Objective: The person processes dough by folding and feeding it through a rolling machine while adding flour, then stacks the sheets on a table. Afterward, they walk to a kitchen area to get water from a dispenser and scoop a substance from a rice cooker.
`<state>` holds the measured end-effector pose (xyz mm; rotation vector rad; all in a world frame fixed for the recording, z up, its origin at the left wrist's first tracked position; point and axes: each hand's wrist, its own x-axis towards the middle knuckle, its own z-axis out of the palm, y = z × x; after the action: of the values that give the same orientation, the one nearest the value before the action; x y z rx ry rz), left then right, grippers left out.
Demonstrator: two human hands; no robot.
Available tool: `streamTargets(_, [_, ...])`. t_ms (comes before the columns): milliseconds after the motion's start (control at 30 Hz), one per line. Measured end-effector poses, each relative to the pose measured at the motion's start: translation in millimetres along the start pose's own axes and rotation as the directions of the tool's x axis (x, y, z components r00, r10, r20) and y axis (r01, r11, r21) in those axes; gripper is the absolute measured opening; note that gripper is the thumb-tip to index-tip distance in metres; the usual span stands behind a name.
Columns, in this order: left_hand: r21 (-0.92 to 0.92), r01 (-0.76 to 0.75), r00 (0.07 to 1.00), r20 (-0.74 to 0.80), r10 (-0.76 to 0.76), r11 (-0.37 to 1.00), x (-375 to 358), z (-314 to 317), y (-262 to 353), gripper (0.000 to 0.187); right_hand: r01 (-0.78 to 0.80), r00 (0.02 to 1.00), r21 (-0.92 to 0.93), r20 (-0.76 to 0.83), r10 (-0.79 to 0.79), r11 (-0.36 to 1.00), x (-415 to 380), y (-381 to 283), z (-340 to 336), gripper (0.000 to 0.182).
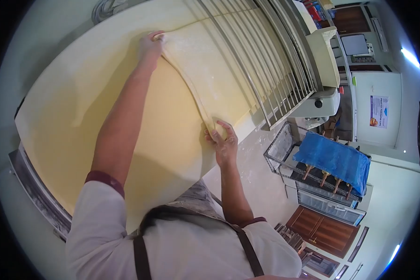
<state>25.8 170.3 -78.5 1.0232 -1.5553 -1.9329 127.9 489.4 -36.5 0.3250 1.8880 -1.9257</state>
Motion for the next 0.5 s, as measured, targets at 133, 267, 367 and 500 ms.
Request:
streamTargets(133, [-0.128,-0.073,0.997,-0.004,0.073,0.989,37.8,23.0,6.9,0.015,0.063,0.997,-0.041,0.053,-0.061,0.997,44.3,-19.2,-4.6,0.023])
streamTargets(267, [-0.315,0.036,0.999,0.031,-0.027,0.948,70.1,28.1,8.1,0.016,0.128,0.991,-0.178,0.055,-0.12,0.976,56.5,-52.8,-15.1,0.018])
streamTargets(367, [0.161,-0.037,0.996,0.089,0.023,0.986,69.4,52.7,-8.5,0.035,0.055,0.995,-0.117,-0.076,-0.064,0.992,77.5,-26.5,-76.6,0.023])
streamTargets(500, [0.581,-0.641,0.74,0.296,0.604,0.502,-20.4,92.7,-37.0,0.065,0.189,0.961,-0.234,-0.157,-0.229,0.954,49.5,-22.0,-103.8,0.023])
